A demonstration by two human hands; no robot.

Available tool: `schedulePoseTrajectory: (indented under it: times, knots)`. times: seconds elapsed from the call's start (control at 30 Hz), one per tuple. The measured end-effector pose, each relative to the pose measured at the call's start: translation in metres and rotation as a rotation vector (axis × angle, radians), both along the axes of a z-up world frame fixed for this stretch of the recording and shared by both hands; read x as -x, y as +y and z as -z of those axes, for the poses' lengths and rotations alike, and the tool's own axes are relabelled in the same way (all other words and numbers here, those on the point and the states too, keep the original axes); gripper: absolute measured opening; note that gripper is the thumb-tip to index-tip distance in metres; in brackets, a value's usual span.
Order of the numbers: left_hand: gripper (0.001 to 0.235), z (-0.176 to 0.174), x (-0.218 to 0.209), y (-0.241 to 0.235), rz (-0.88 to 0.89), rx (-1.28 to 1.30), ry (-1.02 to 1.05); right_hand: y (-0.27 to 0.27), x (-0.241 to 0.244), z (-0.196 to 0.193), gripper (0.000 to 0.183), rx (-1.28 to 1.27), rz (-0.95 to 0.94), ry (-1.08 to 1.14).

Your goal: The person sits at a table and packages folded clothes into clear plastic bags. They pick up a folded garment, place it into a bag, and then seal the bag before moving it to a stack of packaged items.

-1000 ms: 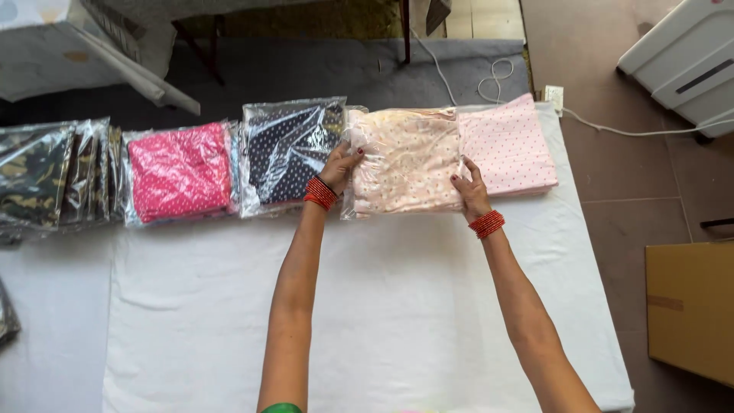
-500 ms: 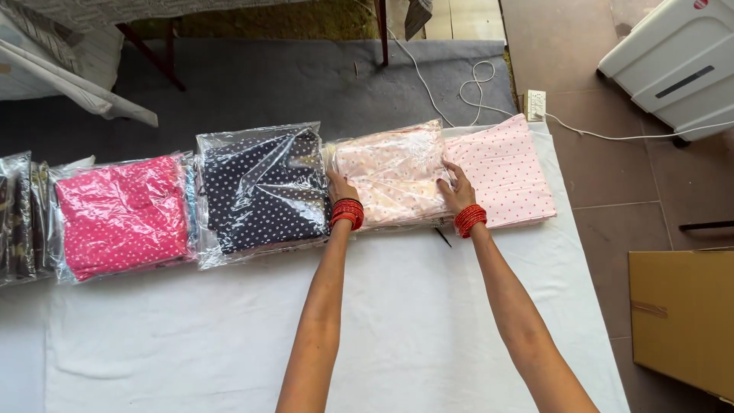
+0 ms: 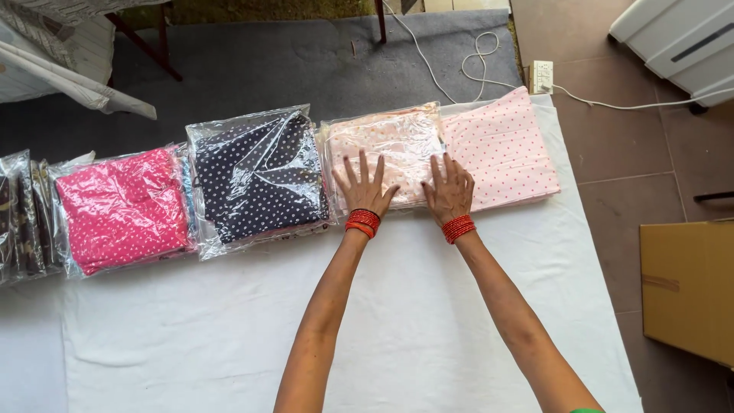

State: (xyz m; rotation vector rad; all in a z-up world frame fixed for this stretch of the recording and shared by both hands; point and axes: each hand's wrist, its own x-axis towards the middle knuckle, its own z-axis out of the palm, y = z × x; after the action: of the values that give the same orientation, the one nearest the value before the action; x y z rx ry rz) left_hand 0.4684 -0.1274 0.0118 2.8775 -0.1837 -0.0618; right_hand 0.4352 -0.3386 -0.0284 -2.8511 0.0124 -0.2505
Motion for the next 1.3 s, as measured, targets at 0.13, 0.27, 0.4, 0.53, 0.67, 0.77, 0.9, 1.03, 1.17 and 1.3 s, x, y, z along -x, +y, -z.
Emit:
schedulePoseTrajectory:
  times: [0.13, 0.27, 0.4, 0.53, 0.67, 0.77, 0.9, 1.03, 1.17, 1.3]
  knots:
    - [0.088, 0.020, 0.008, 0.009, 0.054, -0.157, 0.361, -0.024, 0.010, 0.019, 0.067, 0.135, -0.182, -0.007]
    - [0.082, 0.028, 0.030, 0.021, 0.152, -0.086, 0.077, -0.081, 0.018, 0.051, 0.064, -0.137, 0.015, -0.136]
    - [0.065, 0.014, 0.142, 0.051, 0.202, 0.203, -0.175, -0.160, 0.030, 0.055, 0.071, 0.036, 0.413, -0.133]
    - [0.047, 0.013, 0.292, 0.083, 0.091, 0.294, -0.168, -0.229, 0.023, 0.058, 0.082, -0.210, 0.603, -0.099]
    - [0.040, 0.017, 0.427, 0.096, -0.122, 0.186, 0.075, -0.249, 0.007, 0.028, 0.058, -0.523, 0.688, 0.082]
    - [0.036, 0.009, 0.480, 0.094, -0.233, 0.214, 0.181, -0.256, 0.004, 0.027, 0.048, -0.732, 0.654, 0.097]
    - [0.033, 0.017, 0.501, 0.085, -0.317, 0.226, 0.214, -0.251, 0.001, 0.010, 0.043, -0.983, 0.729, 0.325]
    - [0.030, 0.011, 0.480, 0.066, -0.352, 0.432, 0.156, -0.232, 0.019, -0.002, 0.049, -1.534, 0.539, 0.123]
    - [0.036, 0.040, 0.436, 0.021, -0.462, 1.187, 0.492, -0.202, 0.072, -0.019, 0.052, -1.883, 0.602, -0.107]
    - [0.066, 0.058, 0.379, -0.056, -0.594, 1.684, 0.981, -0.191, 0.170, 0.059, 0.042, -2.059, 0.672, -0.209]
